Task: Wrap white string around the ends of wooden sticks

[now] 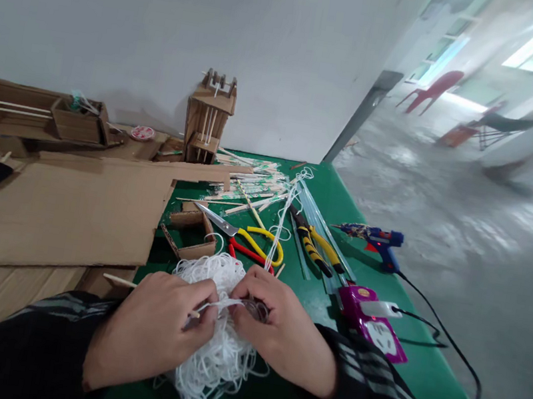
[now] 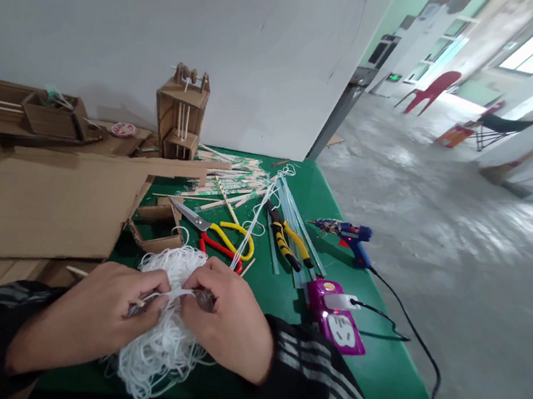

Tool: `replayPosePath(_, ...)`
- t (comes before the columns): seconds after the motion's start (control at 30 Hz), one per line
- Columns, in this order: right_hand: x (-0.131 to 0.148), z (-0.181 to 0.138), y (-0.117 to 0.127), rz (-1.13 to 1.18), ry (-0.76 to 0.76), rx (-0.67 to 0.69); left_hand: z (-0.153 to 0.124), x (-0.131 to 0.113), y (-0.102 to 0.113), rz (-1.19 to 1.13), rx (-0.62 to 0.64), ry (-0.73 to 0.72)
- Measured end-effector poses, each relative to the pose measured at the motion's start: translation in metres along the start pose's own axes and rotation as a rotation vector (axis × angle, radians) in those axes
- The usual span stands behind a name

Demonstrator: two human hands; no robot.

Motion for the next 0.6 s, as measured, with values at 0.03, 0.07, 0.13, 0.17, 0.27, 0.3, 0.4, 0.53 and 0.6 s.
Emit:
replayPosePath(0.03, -0.0003, 0.0002, 0.0007, 0.012, -0.002, -0.010, 0.0001, -0.0006, 0.0002, 0.011, -0.003, 0.001)
replayPosePath(0.07, -0.0006, 0.0005, 0.0011, 0.023, -0.004, -0.020, 0.0003, -0.0012, -0.0001, 0.022, -0.004, 0.000)
replayPosePath(0.13, -0.0012, 0.0013, 0.0020, 0.047, -0.005, -0.042, 0.0006, -0.0019, -0.0011, 0.049, -0.008, -0.006)
replayPosePath(0.17, -0.0017, 0.0017, 0.0021, 0.061, -0.007, -0.051, 0.0007, -0.0021, -0.0019, 0.066, -0.009, -0.012)
replayPosePath(0.27, -0.0033, 0.0026, 0.0010, 0.109, -0.009, -0.073, 0.0015, -0.0011, -0.0048, 0.128, -0.009, -0.017)
replayPosePath(0.3, -0.0038, 0.0028, 0.0004, 0.125, -0.010, -0.080, 0.0019, -0.0006, -0.0056, 0.149, -0.009, -0.016)
replayPosePath(0.4, -0.0048, 0.0031, -0.0005, 0.174, -0.017, -0.111, 0.0032, -0.0003, -0.0068, 0.199, -0.013, -0.022)
replayPosePath(0.53, -0.0067, 0.0047, -0.0027, 0.285, -0.037, -0.120, 0.0046, -0.0011, -0.0055, 0.257, -0.025, -0.031)
replayPosePath(0.6, -0.0086, 0.0059, -0.0050, 0.348, -0.053, -0.098, 0.0043, -0.0008, -0.0033, 0.266, -0.035, -0.027)
Point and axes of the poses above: each hand's wrist, its own z-axis towards the middle knuckle, its own y-axis out of the back of the hand, x = y × z, the point moved 9 cm from there along z, towards the middle knuckle, and after that the axes turned 13 degrees about y, right-handed, at the moved point
